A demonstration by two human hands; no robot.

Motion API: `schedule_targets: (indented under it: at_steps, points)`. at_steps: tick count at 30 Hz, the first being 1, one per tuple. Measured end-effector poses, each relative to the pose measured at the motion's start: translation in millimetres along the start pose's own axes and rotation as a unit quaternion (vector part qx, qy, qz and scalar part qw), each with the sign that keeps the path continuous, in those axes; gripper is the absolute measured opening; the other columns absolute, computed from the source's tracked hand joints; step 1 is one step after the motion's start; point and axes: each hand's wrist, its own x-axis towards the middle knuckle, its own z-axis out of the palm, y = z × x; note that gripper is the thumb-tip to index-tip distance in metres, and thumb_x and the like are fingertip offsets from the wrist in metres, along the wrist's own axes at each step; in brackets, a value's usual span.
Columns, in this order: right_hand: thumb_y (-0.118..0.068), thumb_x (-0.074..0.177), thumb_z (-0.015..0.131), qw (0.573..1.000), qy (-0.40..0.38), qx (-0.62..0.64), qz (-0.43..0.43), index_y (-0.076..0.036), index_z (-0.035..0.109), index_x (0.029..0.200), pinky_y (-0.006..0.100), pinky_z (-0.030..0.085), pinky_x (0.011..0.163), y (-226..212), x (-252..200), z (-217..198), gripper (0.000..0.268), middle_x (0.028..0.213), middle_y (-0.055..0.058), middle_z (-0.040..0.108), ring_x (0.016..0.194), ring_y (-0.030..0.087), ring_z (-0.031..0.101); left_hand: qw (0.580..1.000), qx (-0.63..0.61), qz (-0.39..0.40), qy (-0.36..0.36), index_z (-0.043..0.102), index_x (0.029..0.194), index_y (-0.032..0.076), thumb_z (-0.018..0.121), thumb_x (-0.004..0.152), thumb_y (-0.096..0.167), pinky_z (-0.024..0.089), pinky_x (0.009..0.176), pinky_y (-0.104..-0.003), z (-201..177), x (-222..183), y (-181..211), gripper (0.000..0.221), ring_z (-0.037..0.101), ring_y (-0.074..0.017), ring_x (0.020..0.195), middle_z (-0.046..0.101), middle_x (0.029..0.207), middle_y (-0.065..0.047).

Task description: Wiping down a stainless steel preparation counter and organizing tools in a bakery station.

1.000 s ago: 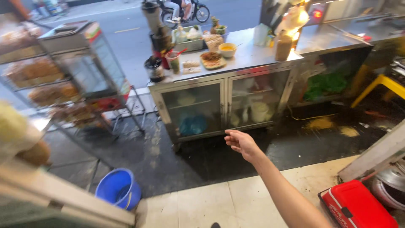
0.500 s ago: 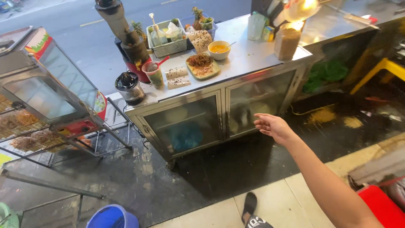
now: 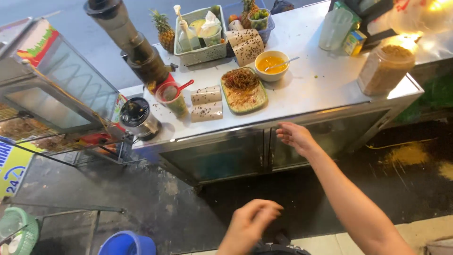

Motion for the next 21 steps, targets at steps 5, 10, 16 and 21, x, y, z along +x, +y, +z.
schedule_targets:
  at_steps: [5,10,16,21]
  points:
    - [-0.025,0.102,0.055,1.0,-0.018,0.004,0.019,-0.01,0.065,0.133,0.029,0.053,0.079,-19,70,-6,0.036,0.104,0.004,0.072,0.088,0.012,0.067,0.967,-0.116,-0.166,0.153,0.076,0.113,0.0,0.057,0.101,0.028,0.058,0.085,-0.031,-80,69,-108,0.036,0.072,-0.0158,0.088,0.075,0.094,-0.008]
    - [-0.024,0.102,0.056,0.998,0.033,-0.046,-0.002,-0.004,0.064,0.135,0.03,0.052,0.075,-40,133,-12,0.04,0.105,0.006,0.07,0.088,0.014,0.066,0.931,-0.113,-0.259,0.232,0.069,0.134,0.009,0.056,0.099,0.037,0.05,0.088,-0.032,-125,168,-117,0.047,0.068,-0.0172,0.098,0.074,0.114,-0.007]
    - [-0.013,0.097,0.059,0.991,0.068,-0.092,0.074,-0.001,0.053,0.143,0.035,0.058,0.085,-37,184,30,0.048,0.116,0.014,0.07,0.093,0.019,0.07,0.943,-0.135,-0.177,0.246,0.039,0.157,0.013,0.056,0.096,0.046,0.042,0.109,-0.037,-179,287,-130,0.071,0.046,-0.0212,0.142,0.044,0.159,-0.008]
    - [-0.018,0.101,0.053,0.99,0.061,0.018,0.126,-0.001,0.049,0.146,0.036,0.059,0.09,-32,195,36,0.049,0.12,0.014,0.069,0.097,0.022,0.069,0.919,-0.221,-0.201,0.256,0.027,0.16,0.012,0.056,0.096,0.046,0.034,0.115,-0.041,-213,355,-147,0.078,0.039,-0.0245,0.147,0.037,0.162,-0.009]
